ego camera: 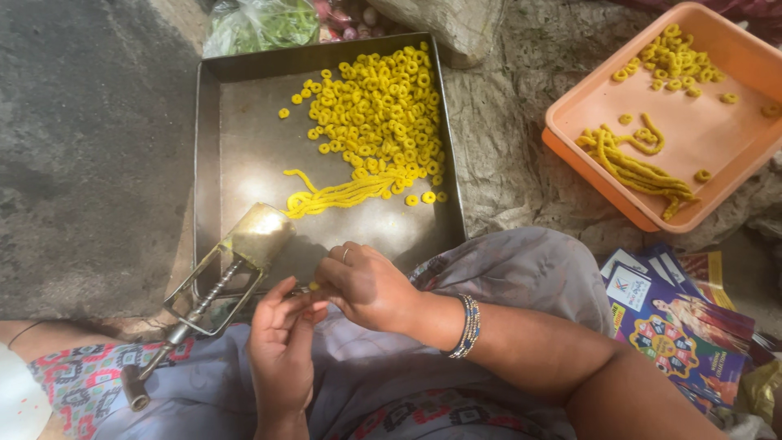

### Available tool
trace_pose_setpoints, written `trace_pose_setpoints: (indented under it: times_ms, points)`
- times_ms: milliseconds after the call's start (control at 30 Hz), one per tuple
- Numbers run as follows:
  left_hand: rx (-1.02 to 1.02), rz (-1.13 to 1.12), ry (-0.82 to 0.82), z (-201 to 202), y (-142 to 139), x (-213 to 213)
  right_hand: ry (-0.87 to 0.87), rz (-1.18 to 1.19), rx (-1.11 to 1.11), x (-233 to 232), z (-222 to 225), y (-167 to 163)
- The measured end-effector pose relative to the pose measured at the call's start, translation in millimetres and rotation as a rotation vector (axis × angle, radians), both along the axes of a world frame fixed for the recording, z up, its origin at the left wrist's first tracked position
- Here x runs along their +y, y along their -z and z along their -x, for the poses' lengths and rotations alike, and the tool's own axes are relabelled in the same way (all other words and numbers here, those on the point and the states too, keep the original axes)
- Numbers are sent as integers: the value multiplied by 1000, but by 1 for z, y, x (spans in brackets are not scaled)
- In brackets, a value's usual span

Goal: The person sits on the ground and uses a hand-held extruder press to push yellow dough strands onto a metal tray. They pinch pieces of the extruded dough and roll them into small rings by hand, placing the finished rings with the growing pile on the tray.

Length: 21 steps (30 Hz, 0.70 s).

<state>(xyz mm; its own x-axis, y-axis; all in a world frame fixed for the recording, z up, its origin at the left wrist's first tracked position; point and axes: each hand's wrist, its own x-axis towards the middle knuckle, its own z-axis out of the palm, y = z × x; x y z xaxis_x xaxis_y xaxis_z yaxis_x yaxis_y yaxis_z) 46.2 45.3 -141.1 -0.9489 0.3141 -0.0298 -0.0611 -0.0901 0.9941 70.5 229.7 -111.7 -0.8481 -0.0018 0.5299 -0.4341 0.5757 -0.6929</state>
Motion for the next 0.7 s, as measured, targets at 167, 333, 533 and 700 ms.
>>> trace_pose_setpoints:
  times_ms: [167,333,533,700]
  points:
    - [-12,-117,44,1,2,0,28,-81,-49,2,3,13]
    - [-78,-141,11,13,14,-8,135,-293,-165,38,28,35]
    - [-107,-158,-65,36,31,-33,686,-1058,-516,150,109,12]
    - [-126,-155,-94,57,42,-41,556,-673,-338,154,166,24]
